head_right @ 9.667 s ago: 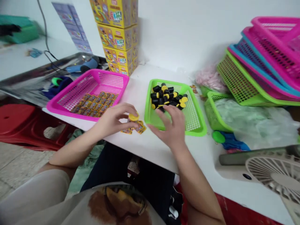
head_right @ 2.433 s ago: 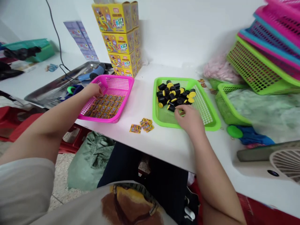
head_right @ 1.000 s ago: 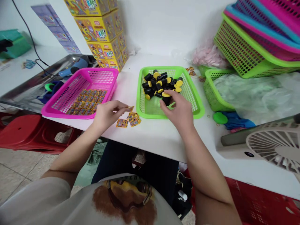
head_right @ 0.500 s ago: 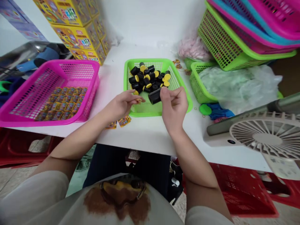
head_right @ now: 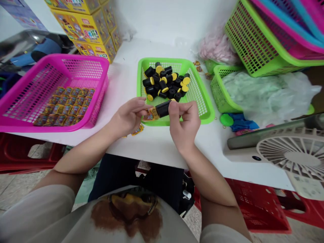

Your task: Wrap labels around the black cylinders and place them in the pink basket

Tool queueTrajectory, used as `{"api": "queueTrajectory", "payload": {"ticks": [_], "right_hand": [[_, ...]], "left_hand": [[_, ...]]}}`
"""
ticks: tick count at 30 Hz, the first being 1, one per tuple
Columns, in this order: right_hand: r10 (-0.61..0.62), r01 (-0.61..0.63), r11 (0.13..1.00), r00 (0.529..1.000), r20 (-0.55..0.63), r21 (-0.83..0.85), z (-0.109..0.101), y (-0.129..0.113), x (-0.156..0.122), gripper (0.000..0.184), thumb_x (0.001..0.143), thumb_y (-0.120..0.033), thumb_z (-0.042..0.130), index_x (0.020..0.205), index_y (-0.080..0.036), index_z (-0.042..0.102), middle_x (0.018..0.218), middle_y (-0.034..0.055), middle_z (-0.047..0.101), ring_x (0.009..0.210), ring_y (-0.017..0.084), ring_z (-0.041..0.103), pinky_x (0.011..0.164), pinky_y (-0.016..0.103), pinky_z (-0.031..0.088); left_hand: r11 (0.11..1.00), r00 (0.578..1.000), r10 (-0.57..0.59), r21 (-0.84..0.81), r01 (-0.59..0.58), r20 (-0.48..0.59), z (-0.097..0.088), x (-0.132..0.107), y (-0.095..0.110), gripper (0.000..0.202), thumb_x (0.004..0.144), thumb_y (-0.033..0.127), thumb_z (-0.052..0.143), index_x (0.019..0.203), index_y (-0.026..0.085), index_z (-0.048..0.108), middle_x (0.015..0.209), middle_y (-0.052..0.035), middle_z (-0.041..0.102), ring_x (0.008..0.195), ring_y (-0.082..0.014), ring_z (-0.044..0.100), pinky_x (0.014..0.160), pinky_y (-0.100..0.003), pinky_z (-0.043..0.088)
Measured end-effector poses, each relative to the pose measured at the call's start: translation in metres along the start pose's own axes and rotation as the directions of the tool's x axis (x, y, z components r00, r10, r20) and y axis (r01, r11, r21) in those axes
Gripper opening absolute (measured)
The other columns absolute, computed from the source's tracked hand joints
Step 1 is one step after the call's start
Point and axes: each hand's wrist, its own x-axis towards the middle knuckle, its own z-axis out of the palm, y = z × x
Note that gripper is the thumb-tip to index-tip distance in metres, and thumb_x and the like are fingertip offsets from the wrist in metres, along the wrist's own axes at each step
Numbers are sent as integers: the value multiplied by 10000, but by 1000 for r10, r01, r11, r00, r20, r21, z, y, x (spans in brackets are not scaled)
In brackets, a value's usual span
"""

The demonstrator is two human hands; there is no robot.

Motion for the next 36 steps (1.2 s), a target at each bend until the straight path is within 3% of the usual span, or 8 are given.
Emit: {"api": "queueTrajectory", "payload": {"ticks": [4,9,15,18,22,28,32,36], "right_hand": [[6,-4,999,999,48,-44,-1,2,-1,441,1057,-713,440,1096,-294,571,923,56,677,892,263,771,768,453,614],[3,-4,999,1000,17,43,0,-4,3,431,1044,-724,463,1041,-298,523,909,47,666,919,276,773,775,461,611],[11,-7,990,1000,-28,141,3,-2,8,537,1019,-759,517,800,-290,376,641,-60,445,560,144,561,525,308,506],[44,-50,991,998,50,124,3,1,7,531,1031,-745,508,795,-283,397,646,-60,444,548,126,510,503,288,479],[50,-54,995,997,52,85,3,1,4,508,1045,-705,518,794,-282,390,651,-54,479,566,136,536,541,297,491],[-159,152,985,984,86,82,1,2,-1,340,1057,-640,530,985,-310,488,960,39,720,926,245,787,816,462,633],[-413,398,909,896,162,122,-2,4,2,234,1031,-518,646,1015,-327,513,1108,49,786,1087,272,790,947,542,623],[-483,480,875,853,195,70,-4,5,6,162,1013,-408,689,1014,-321,552,1210,63,781,1110,271,772,914,541,640]], "left_hand": [[997,996,-23,-80,16,-84,5,-4,-2,456,1137,268,284,1550,265,477,1326,-64,752,1194,-173,789,1121,-425,617],[998,999,-5,-57,4,-32,5,-3,-4,450,1102,193,393,1511,314,538,1425,-43,726,1265,-194,763,1129,-415,621],[995,995,94,-23,-93,15,8,-6,-14,620,1057,59,404,1535,437,514,1400,58,755,1273,-144,756,1304,-474,476],[992,992,127,-12,-127,-24,10,-7,-14,552,1084,96,400,1520,413,521,1353,61,780,1248,-142,768,1321,-500,452],[997,995,71,-20,-72,-67,9,-5,-7,391,1132,223,404,1481,331,543,1367,-2,774,1324,-185,736,1235,-472,554],[982,995,53,-177,-67,-83,1,-13,4,619,1088,457,604,1635,359,330,1476,-55,700,1296,-230,757,1140,-397,635],[988,986,46,-138,-69,-159,-1,-18,4,745,1025,522,701,1644,405,305,1545,-53,642,1272,-255,770,1106,-403,657],[982,967,124,-115,-152,-221,1,-16,-1,690,1055,522,658,1643,416,314,1512,-38,662,1250,-240,779,1161,-442,621]]}}
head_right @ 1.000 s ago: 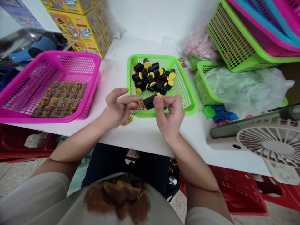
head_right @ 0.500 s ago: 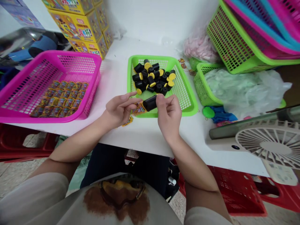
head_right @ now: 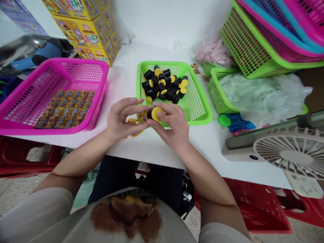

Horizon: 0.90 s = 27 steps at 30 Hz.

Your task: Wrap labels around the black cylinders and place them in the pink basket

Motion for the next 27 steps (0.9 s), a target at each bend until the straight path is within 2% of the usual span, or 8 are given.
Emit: {"api": "queueTrajectory", "payload": {"ticks": [4,9,11,13,17,22,25,27], "right_hand": [[-30,44,993,991,-132,111,6,-4,0,236,925,-300,811,950,-284,578,1131,38,739,978,207,731,760,396,627],[220,-171,923,969,-110,344,15,-13,-4,356,929,-341,825,872,-262,483,959,-20,640,773,121,634,648,294,564],[189,-145,943,974,-124,299,16,-12,-6,338,943,-404,811,905,-267,504,998,-4,653,798,134,653,643,302,584],[50,-29,988,989,-141,153,15,-10,-7,319,929,-462,823,1008,-276,576,1103,38,682,908,180,702,714,359,640],[-174,167,981,982,-68,-103,16,-7,-7,631,879,-544,858,1387,-289,585,1253,113,695,1130,288,733,889,483,685],[-294,276,939,954,-64,-205,17,-10,-7,654,966,-261,752,1569,-246,499,1221,105,725,1130,257,736,952,417,670],[-366,342,916,926,-92,-208,16,-16,-9,637,1008,-264,694,1606,-212,484,1195,110,739,1088,249,735,923,389,671],[-383,363,911,921,-72,-197,15,-20,-10,629,1036,-321,658,1624,-204,468,1193,114,743,1078,255,733,912,399,674]], "left_hand": [[972,971,213,-73,-222,-108,5,5,-12,764,1031,519,703,1659,395,287,1454,-54,708,1168,-213,806,1185,-463,604],[901,891,420,-40,-433,-171,11,9,-19,798,1034,387,730,1668,427,248,1307,-32,786,1094,-185,810,1168,-478,615],[906,895,407,-40,-421,-184,12,8,-15,786,1038,400,723,1665,417,250,1306,-45,778,1104,-200,809,1068,-439,671],[933,915,323,-81,-351,-243,12,6,-9,811,1016,409,753,1657,421,256,1372,-56,738,1119,-217,811,966,-397,706],[946,914,103,-245,-212,-393,13,6,2,892,910,433,872,1605,418,314,1532,-90,608,1074,-224,825,859,-333,715],[825,985,-151,-560,77,-87,12,10,12,1037,844,394,935,1561,407,186,1104,17,730,913,-140,788,778,-246,656],[743,976,-151,-633,216,155,12,8,15,891,910,432,855,1515,369,204,985,49,677,727,-94,723,633,-214,592],[686,949,-65,-677,268,310,11,7,17,757,984,391,753,1507,357,206,830,100,599,582,-77,644,545,-208,541]]}}
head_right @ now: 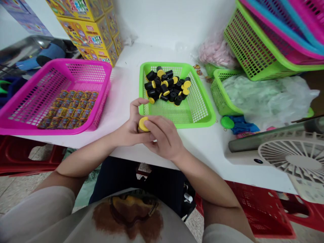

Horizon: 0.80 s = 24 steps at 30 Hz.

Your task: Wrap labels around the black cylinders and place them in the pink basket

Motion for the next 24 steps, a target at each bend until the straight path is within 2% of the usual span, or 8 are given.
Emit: {"api": "queueTrajectory", "payload": {"ticks": [2,4,9,12,15,17,20,24], "right_hand": [[-12,12,1000,1000,12,2,-1,-2,0,613,1051,-373,635,1621,-215,476,1180,110,745,1068,263,729,906,422,676],[-12,12,1000,1000,-7,-3,0,-2,0,603,1048,-396,641,1611,-238,495,1163,105,741,1060,268,725,910,444,678],[-5,5,1000,1000,-29,-10,4,5,-1,586,1039,-369,647,1592,-219,526,1155,122,724,1112,281,714,958,475,676],[-27,27,1000,1000,-12,2,4,7,-1,606,1018,-362,650,1597,-249,510,1162,106,715,1105,276,706,977,485,666],[142,-156,980,983,118,122,-1,7,0,675,938,-419,688,1583,-358,499,1307,82,666,1198,303,668,1026,554,621],[300,-351,888,932,205,296,-5,8,1,703,909,-495,679,1575,-347,509,1380,103,616,1232,320,638,962,551,621],[434,-520,693,854,287,500,-9,9,2,601,892,-474,764,1455,-317,624,1215,78,671,975,223,662,768,408,620],[562,-665,541,741,367,514,-7,6,3,390,840,-352,885,1192,-278,735,975,3,709,748,128,652,668,300,617]], "left_hand": [[997,992,1,-75,9,128,0,-1,2,665,1019,338,674,1497,365,212,727,139,515,507,-73,583,497,-200,504],[992,989,6,-122,13,150,0,0,5,642,1010,299,658,1477,377,226,713,147,491,512,-76,585,498,-199,503],[998,998,-58,-39,58,4,8,2,9,681,975,272,677,1475,316,215,742,120,493,538,-86,593,500,-215,480],[999,1000,3,41,-2,-19,10,0,6,666,998,293,654,1489,310,205,719,122,467,505,-79,548,491,-213,454],[977,989,87,204,-61,-120,4,-2,0,705,1033,381,648,1545,318,168,742,109,478,538,-86,561,536,-230,476],[917,970,168,389,-89,-174,-3,-3,-4,725,1035,459,660,1569,306,193,808,74,546,619,-110,610,612,-270,520],[744,961,250,659,-111,-120,-17,-2,-4,599,1047,450,636,1541,273,345,909,14,661,750,-154,671,742,-325,556],[520,954,299,841,-152,-13,-24,0,-3,430,1076,254,478,1505,257,488,1018,-30,767,865,-178,727,875,-361,541]]}}
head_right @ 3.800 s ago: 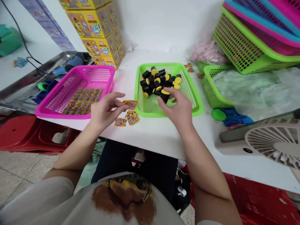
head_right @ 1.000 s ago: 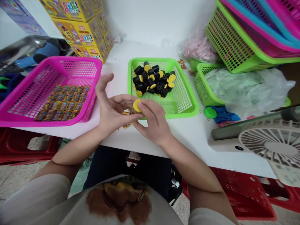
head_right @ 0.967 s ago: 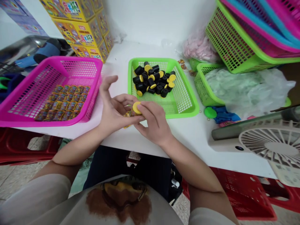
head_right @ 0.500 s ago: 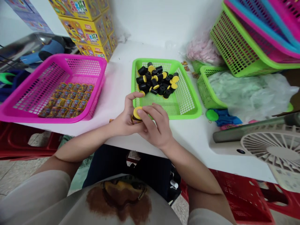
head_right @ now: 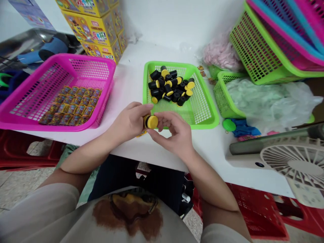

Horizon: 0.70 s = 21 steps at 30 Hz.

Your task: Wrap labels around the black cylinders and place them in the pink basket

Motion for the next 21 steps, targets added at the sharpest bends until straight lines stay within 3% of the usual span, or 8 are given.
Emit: {"api": "queueTrajectory", "payload": {"ticks": [4,7,10,12,14,16,18,21], "right_hand": [[101,-99,989,995,-11,111,5,1,-1,359,828,-374,899,1123,-247,739,947,7,752,810,148,746,718,294,678],[126,-129,979,992,26,156,4,5,-1,400,815,-421,920,1122,-247,731,914,0,767,833,161,772,743,305,694],[22,-22,997,1000,13,69,1,6,-1,407,864,-401,887,1212,-274,720,1064,22,763,891,165,771,773,326,696],[-161,158,979,987,-8,-131,-2,5,0,451,892,-352,863,1309,-303,699,1219,55,739,1007,195,769,848,366,695],[-360,357,867,931,56,-348,-3,4,1,577,892,-355,865,1424,-312,645,1312,85,720,1138,242,747,949,417,676],[-477,495,731,863,168,-470,-2,4,2,686,906,-381,847,1522,-287,563,1327,107,717,1199,272,724,1005,447,650],[-531,558,638,818,222,-530,2,7,4,698,940,-367,790,1564,-257,496,1295,115,717,1162,273,722,987,455,640],[-585,542,548,793,171,-637,9,12,3,529,983,-323,683,1483,-278,515,1154,78,718,1026,252,722,965,480,629]], "left_hand": [[990,997,79,121,-76,-17,4,1,2,478,1064,168,418,1526,260,501,1035,-29,796,885,-173,745,908,-373,529],[995,999,33,95,-32,-5,6,1,3,470,1068,182,445,1525,278,496,1079,-29,802,938,-171,752,956,-384,535],[995,997,-74,-66,75,21,5,1,2,513,1047,290,594,1542,284,464,1023,-18,782,902,-181,744,958,-395,553],[962,989,-148,-228,149,20,5,0,3,694,988,367,715,1592,270,387,964,-9,744,813,-181,725,884,-387,577],[898,974,-228,-388,208,-6,6,-2,5,852,944,395,774,1634,274,288,941,2,700,729,-165,695,794,-366,584],[824,955,-295,-513,241,-25,7,-3,9,908,936,397,782,1642,291,221,918,16,660,682,-144,666,730,-339,574],[762,948,-319,-596,253,-5,9,-3,14,909,934,390,777,1627,292,197,840,46,607,635,-126,632,675,-312,557],[695,951,-295,-661,283,96,11,-4,21,865,944,372,753,1603,293,198,734,86,516,558,-115,579,592,-287,520]]}}
